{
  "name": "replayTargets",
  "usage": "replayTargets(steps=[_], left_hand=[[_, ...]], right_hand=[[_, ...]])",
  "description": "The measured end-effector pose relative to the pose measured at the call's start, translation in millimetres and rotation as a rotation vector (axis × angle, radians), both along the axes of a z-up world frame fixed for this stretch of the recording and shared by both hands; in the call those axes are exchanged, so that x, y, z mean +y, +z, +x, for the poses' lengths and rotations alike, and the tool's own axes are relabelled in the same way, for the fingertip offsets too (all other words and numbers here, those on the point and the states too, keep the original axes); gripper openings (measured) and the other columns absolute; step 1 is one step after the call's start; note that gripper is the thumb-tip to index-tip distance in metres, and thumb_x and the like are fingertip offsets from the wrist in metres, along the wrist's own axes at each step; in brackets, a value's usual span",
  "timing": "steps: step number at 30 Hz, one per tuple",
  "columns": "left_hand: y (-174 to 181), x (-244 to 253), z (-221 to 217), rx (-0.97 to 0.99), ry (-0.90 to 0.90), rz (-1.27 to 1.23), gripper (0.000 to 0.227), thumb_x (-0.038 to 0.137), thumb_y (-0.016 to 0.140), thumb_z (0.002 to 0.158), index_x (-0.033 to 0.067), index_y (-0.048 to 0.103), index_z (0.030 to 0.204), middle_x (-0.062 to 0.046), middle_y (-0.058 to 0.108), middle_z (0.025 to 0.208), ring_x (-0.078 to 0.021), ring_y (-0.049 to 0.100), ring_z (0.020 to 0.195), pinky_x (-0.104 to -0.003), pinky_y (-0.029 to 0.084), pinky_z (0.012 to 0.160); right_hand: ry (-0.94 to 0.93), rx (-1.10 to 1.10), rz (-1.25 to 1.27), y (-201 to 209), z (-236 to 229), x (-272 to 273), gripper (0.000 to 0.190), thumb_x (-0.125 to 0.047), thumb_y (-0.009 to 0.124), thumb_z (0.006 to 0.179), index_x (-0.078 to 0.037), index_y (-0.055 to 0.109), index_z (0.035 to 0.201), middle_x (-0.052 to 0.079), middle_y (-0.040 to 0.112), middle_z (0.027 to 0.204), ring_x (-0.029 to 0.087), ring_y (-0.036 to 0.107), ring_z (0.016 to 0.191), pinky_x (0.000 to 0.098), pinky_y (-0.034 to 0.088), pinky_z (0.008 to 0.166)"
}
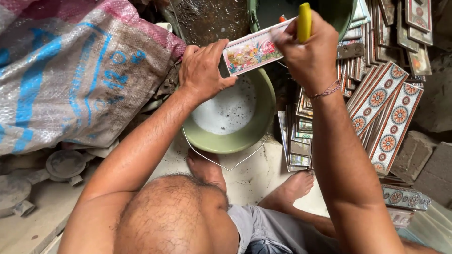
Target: Cleaning decorative tiles by scrubbing them with a brush and soapy water before rinsing them in a bucket.
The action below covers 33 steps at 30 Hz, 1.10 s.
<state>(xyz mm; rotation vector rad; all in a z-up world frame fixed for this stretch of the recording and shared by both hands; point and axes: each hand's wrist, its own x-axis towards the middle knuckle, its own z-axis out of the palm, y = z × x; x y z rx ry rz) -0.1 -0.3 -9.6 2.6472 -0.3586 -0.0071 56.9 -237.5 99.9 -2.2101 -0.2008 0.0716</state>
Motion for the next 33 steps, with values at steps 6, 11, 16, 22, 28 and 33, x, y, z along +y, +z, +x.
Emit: replayTargets(steps=[6, 11, 16, 22, 28, 33], left_hand=[[3.7, -1.8, -1.7, -0.020, 0.005, 0.009, 0.089, 0.051, 0.094, 0.069, 0.0102, 0.054, 0.137, -0.004, 0.074, 0.111, -0.0201, 0.069, 0.093, -0.037, 0.039, 0.085], [0.5, -1.7, 1.9, 0.002, 0.009, -0.010, 0.087, 0.048, 0.090, 0.066, 0.0117, 0.053, 0.136, -0.003, 0.073, 0.114, -0.0211, 0.069, 0.100, -0.038, 0.038, 0.089], [3.5, -0.9, 3.0, -0.013, 0.018, -0.024, 0.090, 0.049, 0.094, 0.065, 0.0115, 0.055, 0.137, -0.003, 0.074, 0.118, -0.0204, 0.071, 0.101, -0.037, 0.037, 0.089], [4.4, -2.6, 4.3, -0.020, 0.007, -0.026, 0.088, 0.045, 0.093, 0.062, 0.0114, 0.055, 0.133, -0.003, 0.074, 0.118, -0.0232, 0.071, 0.097, -0.039, 0.038, 0.087], [2.9, -2.8, 2.5, 0.024, 0.012, -0.039, 0.087, 0.046, 0.092, 0.063, 0.0119, 0.055, 0.134, -0.002, 0.074, 0.118, -0.0242, 0.071, 0.100, -0.039, 0.038, 0.088], [1.1, -1.7, 2.4, 0.005, 0.024, -0.047, 0.087, 0.044, 0.092, 0.061, 0.0124, 0.055, 0.133, -0.002, 0.075, 0.115, -0.0223, 0.071, 0.096, -0.038, 0.038, 0.086]], right_hand=[[0.141, 0.148, -0.671, -38.6, 15.7, 40.4, 0.051, -0.046, 0.089, 0.073, -0.014, 0.056, 0.097, 0.018, 0.070, 0.082, 0.047, 0.065, 0.075, 0.0554, 0.048, 0.060], [0.098, 0.217, -0.646, -44.1, 19.6, 67.6, 0.048, -0.052, 0.078, 0.071, -0.017, 0.055, 0.095, 0.015, 0.070, 0.084, 0.049, 0.064, 0.078, 0.0556, 0.047, 0.063], [0.105, 0.303, -0.643, -40.8, 32.9, 55.6, 0.072, -0.069, 0.090, 0.057, -0.018, 0.050, 0.089, 0.007, 0.067, 0.083, 0.039, 0.063, 0.078, 0.0510, 0.045, 0.062], [0.116, 0.212, -0.687, -43.3, 27.4, 63.6, 0.064, -0.066, 0.082, 0.067, -0.017, 0.060, 0.102, 0.014, 0.073, 0.092, 0.044, 0.069, 0.082, 0.0546, 0.050, 0.063], [0.120, 0.243, -0.686, -39.3, 24.7, 67.4, 0.064, -0.064, 0.079, 0.065, -0.017, 0.060, 0.105, 0.014, 0.072, 0.093, 0.044, 0.067, 0.084, 0.0545, 0.049, 0.065], [0.116, 0.307, -0.630, -38.1, 28.7, 63.4, 0.060, -0.059, 0.082, 0.061, -0.017, 0.054, 0.094, 0.011, 0.071, 0.086, 0.044, 0.065, 0.082, 0.0524, 0.046, 0.063]])
